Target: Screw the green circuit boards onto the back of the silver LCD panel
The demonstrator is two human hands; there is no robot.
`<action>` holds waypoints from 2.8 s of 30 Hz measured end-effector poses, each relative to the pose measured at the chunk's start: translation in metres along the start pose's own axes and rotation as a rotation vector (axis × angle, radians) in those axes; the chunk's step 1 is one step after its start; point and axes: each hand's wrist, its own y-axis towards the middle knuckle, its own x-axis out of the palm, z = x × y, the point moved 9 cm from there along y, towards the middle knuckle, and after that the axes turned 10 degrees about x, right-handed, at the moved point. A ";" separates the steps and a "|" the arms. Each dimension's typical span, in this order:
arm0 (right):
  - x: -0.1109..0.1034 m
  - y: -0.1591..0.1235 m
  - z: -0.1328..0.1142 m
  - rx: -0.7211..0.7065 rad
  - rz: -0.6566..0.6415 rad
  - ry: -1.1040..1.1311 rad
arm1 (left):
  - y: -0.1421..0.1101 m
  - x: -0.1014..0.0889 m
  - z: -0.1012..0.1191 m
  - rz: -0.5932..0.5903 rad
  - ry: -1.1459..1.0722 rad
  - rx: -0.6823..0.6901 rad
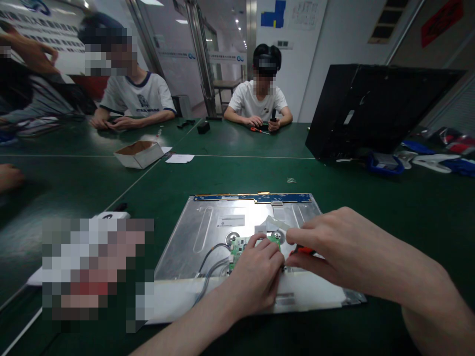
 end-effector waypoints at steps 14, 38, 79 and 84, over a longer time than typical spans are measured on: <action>0.000 -0.002 0.000 -0.005 -0.008 0.062 | 0.000 0.001 0.000 -0.002 0.008 0.005; -0.001 -0.002 0.003 0.015 0.027 0.063 | 0.000 0.001 0.000 0.009 0.005 0.002; -0.001 0.000 0.005 0.036 0.029 -0.022 | 0.000 -0.001 0.000 0.002 0.009 -0.011; -0.003 -0.002 0.002 0.010 0.030 0.035 | 0.000 -0.003 0.000 0.007 -0.003 -0.015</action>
